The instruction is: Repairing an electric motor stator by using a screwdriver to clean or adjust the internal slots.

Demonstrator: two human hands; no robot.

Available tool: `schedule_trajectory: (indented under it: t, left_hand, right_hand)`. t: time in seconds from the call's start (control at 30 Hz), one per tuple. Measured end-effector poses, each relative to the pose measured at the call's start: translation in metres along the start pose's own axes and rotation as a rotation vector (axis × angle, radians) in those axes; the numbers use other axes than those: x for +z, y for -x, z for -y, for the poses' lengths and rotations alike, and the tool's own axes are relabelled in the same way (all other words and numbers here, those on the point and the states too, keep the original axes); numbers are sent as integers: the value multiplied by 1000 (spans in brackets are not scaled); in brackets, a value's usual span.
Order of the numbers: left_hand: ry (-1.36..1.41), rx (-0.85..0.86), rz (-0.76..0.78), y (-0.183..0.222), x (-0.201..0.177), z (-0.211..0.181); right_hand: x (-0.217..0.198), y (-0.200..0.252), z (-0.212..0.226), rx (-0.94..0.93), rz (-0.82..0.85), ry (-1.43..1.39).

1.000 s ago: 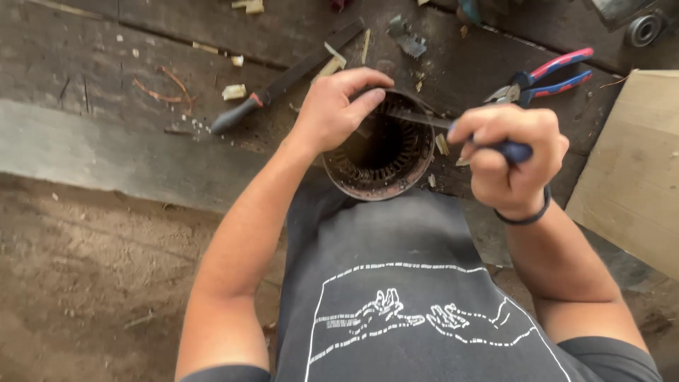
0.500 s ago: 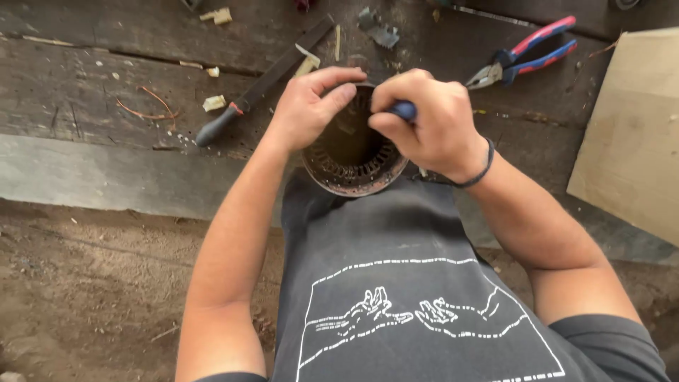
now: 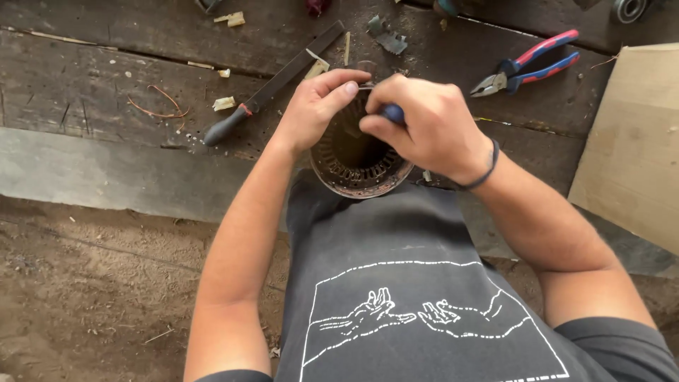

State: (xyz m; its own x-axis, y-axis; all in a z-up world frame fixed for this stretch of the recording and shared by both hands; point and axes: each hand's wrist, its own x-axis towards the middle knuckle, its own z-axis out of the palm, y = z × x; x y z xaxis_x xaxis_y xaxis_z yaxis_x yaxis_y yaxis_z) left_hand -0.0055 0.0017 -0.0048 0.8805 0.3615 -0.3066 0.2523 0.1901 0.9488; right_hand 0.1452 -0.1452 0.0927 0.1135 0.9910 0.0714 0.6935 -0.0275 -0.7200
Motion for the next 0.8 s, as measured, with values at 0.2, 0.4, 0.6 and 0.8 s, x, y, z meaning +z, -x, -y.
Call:
schedule_trajectory:
  t: [0.2, 0.4, 0.6, 0.8]
  left_hand:
    - [38, 35, 54, 0, -1, 11]
    - [88, 35, 46, 2, -2, 9]
    - [62, 49, 96, 6, -8, 13]
    - [72, 53, 118, 8, -7, 9]
  right_hand:
    - [24, 5, -13, 30, 93, 286]
    - [23, 9, -9, -41, -141, 181]
    - [7, 3, 9, 32, -269, -103]
    - [4, -16, 4, -6, -114, 123]
